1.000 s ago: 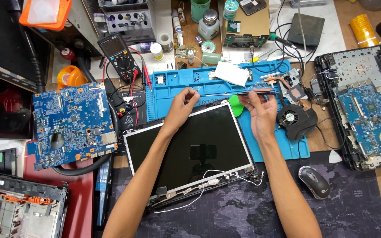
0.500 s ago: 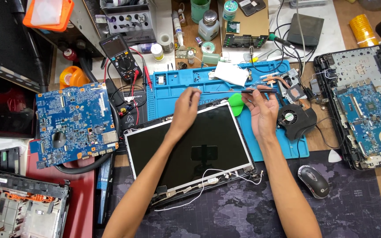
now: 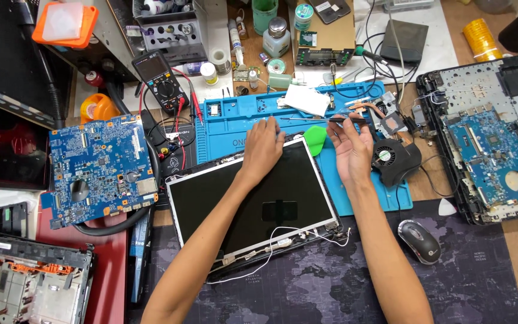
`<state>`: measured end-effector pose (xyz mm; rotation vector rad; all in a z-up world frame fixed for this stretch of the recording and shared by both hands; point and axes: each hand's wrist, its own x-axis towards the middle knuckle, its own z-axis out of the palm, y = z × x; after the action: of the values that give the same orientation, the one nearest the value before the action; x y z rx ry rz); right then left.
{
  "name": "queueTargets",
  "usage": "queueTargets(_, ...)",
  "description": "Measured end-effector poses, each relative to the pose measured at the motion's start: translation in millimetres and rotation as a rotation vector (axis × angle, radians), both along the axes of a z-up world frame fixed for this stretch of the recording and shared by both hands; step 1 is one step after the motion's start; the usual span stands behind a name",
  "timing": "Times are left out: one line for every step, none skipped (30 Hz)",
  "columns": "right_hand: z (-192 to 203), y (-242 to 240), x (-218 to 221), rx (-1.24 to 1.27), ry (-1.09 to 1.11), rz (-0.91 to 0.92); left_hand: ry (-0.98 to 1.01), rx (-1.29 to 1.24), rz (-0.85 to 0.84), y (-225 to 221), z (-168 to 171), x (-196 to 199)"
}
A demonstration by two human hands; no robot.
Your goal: Repairing a laptop screen assembly by managing internal cables and using tools
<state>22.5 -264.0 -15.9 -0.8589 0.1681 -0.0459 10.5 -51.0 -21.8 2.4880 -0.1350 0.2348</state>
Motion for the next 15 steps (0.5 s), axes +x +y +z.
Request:
queueTargets(-2,-1,0,0.0,0.0,-0.001,0.0,0.0,-0.001,0,-1,2)
queueTargets(-3,-2,1,-0.011,-0.006,0.009,0.026,-0.007,0.008,-1,-2,4)
queueTargets(-5,-3,2,-0.021,-0.011,0.02,0.053,-0.013,0.018,0,-4,5)
queueTargets(-5,-3,1,-0.021,-0.01,0.021,0.054,-0.014,0.018,0,-4,5)
queueTargets(-4,-3,1,-0.016,-0.006,0.019,0.072,-0.017,0.023,0,-5,6)
queueTargets(-3,-3,1,-0.011,-0.003,0.016,0.091,-0.02,0.028,0,-5,6)
queueTargets(-3,-3,1,-0.012,-0.002,0.014,0.092,-0.02,0.026,2,-8,8)
queueTargets(-3,-3,1,0.004,0.001,0.017,0.117,-0.033,0.022,3,-10,10)
queueTargets(-3,-3,1,0.019,0.004,0.021,0.144,-0.045,0.019,5,-12,12)
queueTargets(-2,-4,0,0.018,0.005,0.021,0.145,-0.046,0.019,4,-13,13)
queueTargets(-1,-4,0,0.022,0.008,0.019,0.16,-0.047,0.02,4,-14,14)
queueTargets(0,-3,0,0.026,0.012,0.017,0.174,-0.047,0.021,5,-14,15)
queueTargets(0,-3,1,0.025,0.011,0.017,0.173,-0.048,0.021,5,-15,15)
queueTargets(-1,-3,2,0.038,0.009,0.018,0.177,-0.039,0.02,6,-17,16)
queueTargets(-2,-4,1,0.051,0.011,0.018,0.183,-0.031,0.018,5,-20,15)
